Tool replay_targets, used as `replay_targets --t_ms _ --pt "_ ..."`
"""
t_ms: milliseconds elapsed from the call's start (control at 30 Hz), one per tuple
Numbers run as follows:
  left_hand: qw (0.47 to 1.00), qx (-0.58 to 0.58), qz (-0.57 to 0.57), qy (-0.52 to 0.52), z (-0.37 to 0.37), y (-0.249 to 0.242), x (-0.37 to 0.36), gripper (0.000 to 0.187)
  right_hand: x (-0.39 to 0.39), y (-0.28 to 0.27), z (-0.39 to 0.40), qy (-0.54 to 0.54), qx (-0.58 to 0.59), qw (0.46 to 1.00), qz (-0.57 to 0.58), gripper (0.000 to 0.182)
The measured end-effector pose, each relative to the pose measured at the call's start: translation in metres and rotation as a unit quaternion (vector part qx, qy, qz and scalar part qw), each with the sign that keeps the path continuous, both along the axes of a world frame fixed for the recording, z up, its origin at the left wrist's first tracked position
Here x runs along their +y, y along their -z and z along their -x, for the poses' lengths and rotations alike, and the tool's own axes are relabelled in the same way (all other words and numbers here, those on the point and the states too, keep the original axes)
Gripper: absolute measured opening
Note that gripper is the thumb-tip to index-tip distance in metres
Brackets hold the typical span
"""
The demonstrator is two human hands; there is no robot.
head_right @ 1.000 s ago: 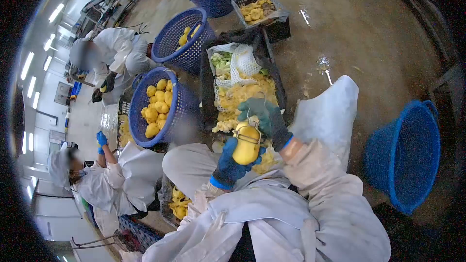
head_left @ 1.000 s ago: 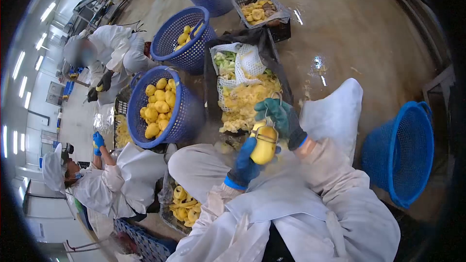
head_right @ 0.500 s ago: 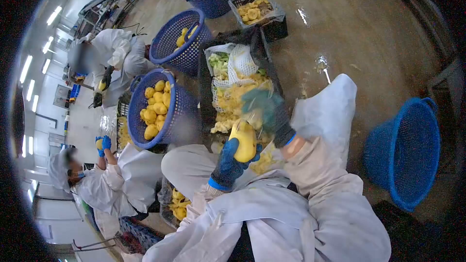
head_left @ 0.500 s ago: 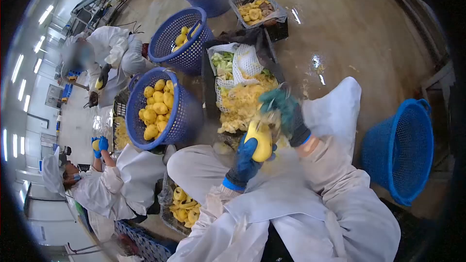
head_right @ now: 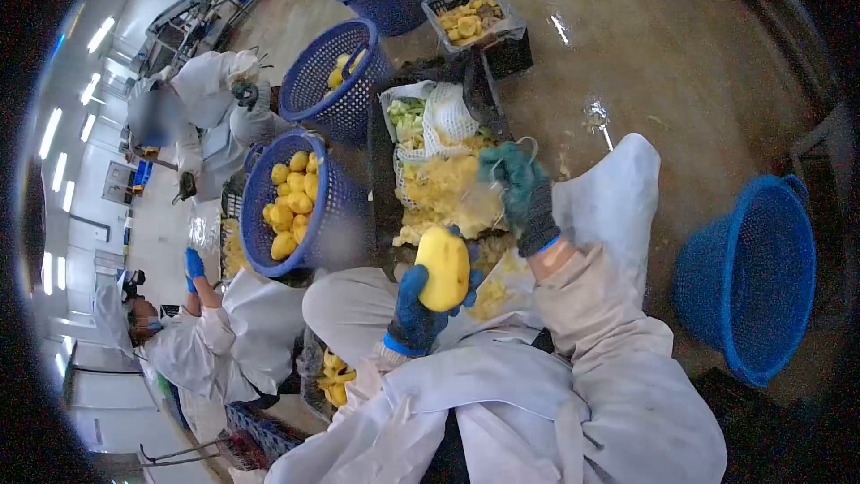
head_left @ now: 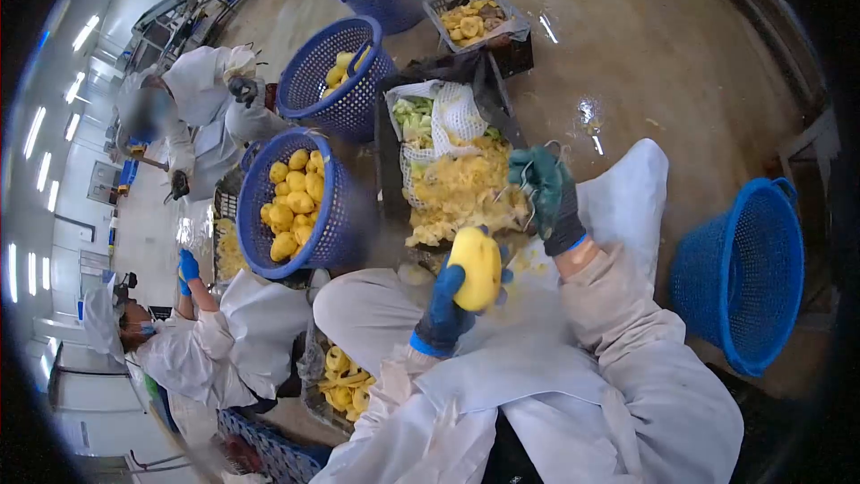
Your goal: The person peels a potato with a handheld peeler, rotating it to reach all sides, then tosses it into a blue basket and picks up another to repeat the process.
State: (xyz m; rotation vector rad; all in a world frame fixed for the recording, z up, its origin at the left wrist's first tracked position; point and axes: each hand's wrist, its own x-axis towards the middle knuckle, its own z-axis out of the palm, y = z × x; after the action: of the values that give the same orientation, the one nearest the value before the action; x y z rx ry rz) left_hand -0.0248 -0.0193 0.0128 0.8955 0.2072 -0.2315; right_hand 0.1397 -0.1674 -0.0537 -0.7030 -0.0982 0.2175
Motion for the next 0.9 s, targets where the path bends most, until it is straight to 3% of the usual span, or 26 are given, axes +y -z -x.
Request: replay_targets --t_ms 33,100,200,233,333,367,433,500,600,667,700,767,800,867,900 --pt "0.999 0.022 0.001 -0.031 -0.002 0.005 -0.003 0.076 0.009 -0.023 0.016 0.025 -0.098 0.991 0.092 0.02" --pt "0.999 0.039 -0.001 0.003 -0.003 0.016 0.002 0.075 0.027 -0.048 0.04 -0.017 -0.15 0.979 0.138 0.02" --pt "0.999 0.047 0.005 0.015 0.0 0.017 0.004 0.072 0.026 -0.024 0.014 -0.008 -0.114 0.984 0.135 0.02" --pt "0.999 0.045 0.006 0.007 0.001 0.016 0.006 0.071 0.021 0.004 -0.002 0.072 -0.069 0.979 0.18 0.025" --pt "0.998 0.031 0.023 -0.042 -0.002 0.005 0.002 0.071 0.005 -0.028 -0.003 0.015 0.056 0.996 0.07 0.028" --pt "0.998 0.039 0.038 -0.042 -0.003 0.01 0.006 0.068 0.014 -0.02 0.003 0.075 -0.055 0.981 0.169 0.03" --pt "0.989 0.068 0.111 -0.074 -0.005 0.026 0.004 0.066 0.024 -0.035 0.029 0.013 -0.165 0.964 0.208 0.032" --pt "0.977 0.088 0.179 -0.075 -0.005 0.028 0.003 0.063 0.027 -0.042 0.035 -0.083 -0.119 0.974 0.175 0.036" --pt "0.964 0.085 0.239 -0.076 -0.009 0.019 0.005 0.058 0.024 0.023 0.002 0.016 0.059 0.997 0.045 0.037" --pt "0.96 0.086 0.235 -0.129 -0.01 0.011 -0.004 0.056 0.021 -0.011 0.022 -0.116 -0.056 0.99 -0.05 0.035" --pt "0.968 0.078 0.205 -0.124 -0.007 0.015 -0.006 0.055 0.029 -0.022 0.043 -0.072 -0.145 0.982 0.093 0.034" --pt "0.983 0.054 0.138 -0.11 -0.008 0.024 -0.003 0.051 0.03 -0.013 0.033 0.015 -0.238 0.95 0.199 0.033" --pt "0.978 0.065 0.169 -0.104 -0.008 0.028 0.0 0.051 0.03 -0.009 0.028 0.065 -0.275 0.926 0.251 0.032" --pt "0.965 0.082 0.228 -0.097 -0.012 0.026 0.005 0.052 0.023 0.011 0.003 0.058 -0.012 0.993 0.1 0.033" --pt "0.961 0.078 0.231 -0.127 -0.011 0.019 0.001 0.052 0.016 0.007 0.006 0.051 0.069 0.988 0.125 0.03"
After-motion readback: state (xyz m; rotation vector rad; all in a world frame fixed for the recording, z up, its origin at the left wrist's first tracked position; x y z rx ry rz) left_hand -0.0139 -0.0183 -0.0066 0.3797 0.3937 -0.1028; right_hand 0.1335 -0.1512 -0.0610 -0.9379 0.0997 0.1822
